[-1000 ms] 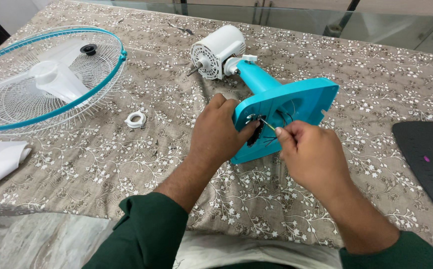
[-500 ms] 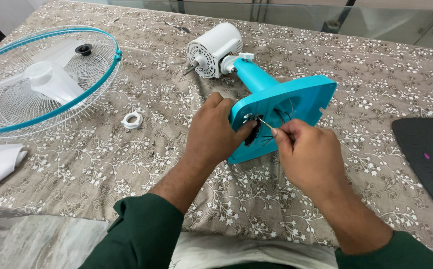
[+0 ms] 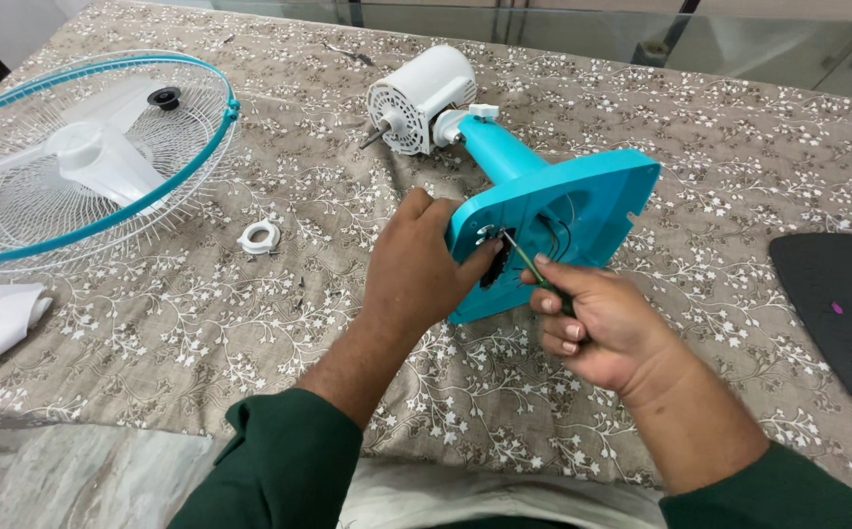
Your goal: The person reassembles an electric fan by securing the motor housing to the base with a screwdriver, connecting internal wires, installing a black control module, and fastening the rear cover plate with screws.
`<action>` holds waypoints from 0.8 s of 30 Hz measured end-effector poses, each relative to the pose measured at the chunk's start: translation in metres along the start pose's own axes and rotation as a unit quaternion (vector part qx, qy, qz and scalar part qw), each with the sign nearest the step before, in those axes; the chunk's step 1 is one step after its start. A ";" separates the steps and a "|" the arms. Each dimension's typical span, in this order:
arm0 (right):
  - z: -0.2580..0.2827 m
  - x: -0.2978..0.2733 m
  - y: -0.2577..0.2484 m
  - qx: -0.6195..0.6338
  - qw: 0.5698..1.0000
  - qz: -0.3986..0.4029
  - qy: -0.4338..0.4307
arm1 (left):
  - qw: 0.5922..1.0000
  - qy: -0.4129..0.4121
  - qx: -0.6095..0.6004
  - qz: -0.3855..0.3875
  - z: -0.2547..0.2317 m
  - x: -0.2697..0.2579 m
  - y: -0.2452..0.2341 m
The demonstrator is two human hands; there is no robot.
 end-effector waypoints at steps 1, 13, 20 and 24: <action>-0.004 0.003 -0.002 -0.003 1.000 0.008 0.002 | 0.997 0.032 -0.017 -0.061 -0.005 -0.002 -0.007; -0.012 -0.031 0.003 -0.441 0.832 -0.160 -0.296 | 0.674 -0.389 -0.597 -0.194 0.010 -0.098 0.071; -0.020 -0.055 0.036 -0.483 0.775 -0.160 -0.376 | 0.665 -0.391 -0.608 -0.188 -0.016 -0.110 0.077; -0.022 -0.060 0.038 -0.500 0.728 -0.164 -0.439 | 0.612 -0.448 -0.637 -0.140 -0.032 -0.119 0.097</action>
Point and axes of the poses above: each hand's wrist, its own x-axis towards the middle knuckle, its own y-axis out of the palm, z = x × y, the point moved 7 cm from there along x, towards the middle knuckle, and after that the axes turned 15 degrees about y, right-handed, at the moved point
